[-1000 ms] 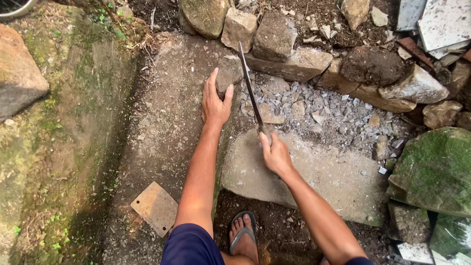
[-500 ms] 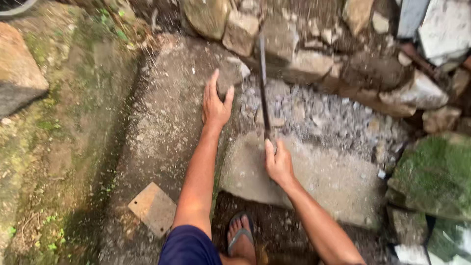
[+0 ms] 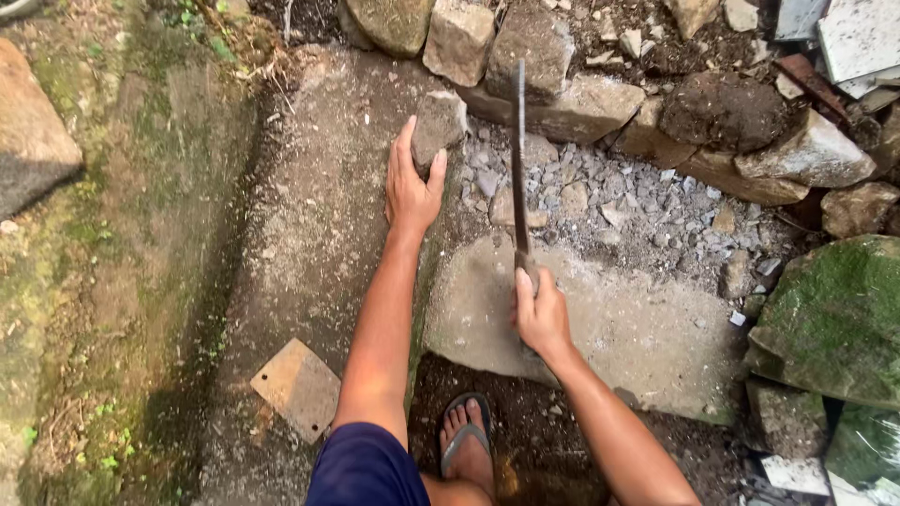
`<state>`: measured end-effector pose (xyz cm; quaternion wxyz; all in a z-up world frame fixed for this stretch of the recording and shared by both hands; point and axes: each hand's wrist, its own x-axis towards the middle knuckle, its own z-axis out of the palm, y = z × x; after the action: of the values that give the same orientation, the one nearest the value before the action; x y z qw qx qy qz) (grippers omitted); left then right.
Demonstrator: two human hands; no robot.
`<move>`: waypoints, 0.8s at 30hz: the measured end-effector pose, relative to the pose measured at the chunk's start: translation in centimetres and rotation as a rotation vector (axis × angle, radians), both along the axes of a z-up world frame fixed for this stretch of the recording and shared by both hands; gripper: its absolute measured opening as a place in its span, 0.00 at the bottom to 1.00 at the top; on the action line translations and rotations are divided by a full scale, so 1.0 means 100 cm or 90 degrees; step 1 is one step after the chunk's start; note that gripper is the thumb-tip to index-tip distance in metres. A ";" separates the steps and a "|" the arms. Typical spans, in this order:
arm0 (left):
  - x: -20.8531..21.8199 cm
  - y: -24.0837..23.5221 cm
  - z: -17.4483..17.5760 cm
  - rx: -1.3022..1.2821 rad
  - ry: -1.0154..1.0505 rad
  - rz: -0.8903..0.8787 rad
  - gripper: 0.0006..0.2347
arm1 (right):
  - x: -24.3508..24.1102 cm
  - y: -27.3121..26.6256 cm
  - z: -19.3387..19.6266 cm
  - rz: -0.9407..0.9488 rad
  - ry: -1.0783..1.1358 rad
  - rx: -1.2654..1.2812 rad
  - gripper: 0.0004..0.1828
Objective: The person uses a long metal bar to repeatedly strike and break a large stone into smaller fragments. They reposition the stone and continue breaking it until it is reduced to rubble.
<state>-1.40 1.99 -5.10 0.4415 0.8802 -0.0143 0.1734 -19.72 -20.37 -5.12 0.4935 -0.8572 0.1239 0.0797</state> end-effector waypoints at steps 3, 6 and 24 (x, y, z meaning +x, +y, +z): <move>0.016 -0.005 0.005 -0.019 -0.043 0.003 0.29 | 0.001 -0.014 0.003 -0.026 -0.099 0.174 0.15; 0.009 0.000 0.001 -0.076 -0.053 0.046 0.26 | -0.014 -0.026 0.001 -0.051 -0.169 0.248 0.12; -0.011 0.035 0.048 0.514 -0.336 0.280 0.26 | -0.048 -0.119 -0.025 -0.112 -0.360 0.187 0.15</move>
<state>-2.54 5.48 -0.34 0.0019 0.8886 -0.0054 0.4587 -24.54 -32.28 -7.65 0.6314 -0.7512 0.0427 -0.1878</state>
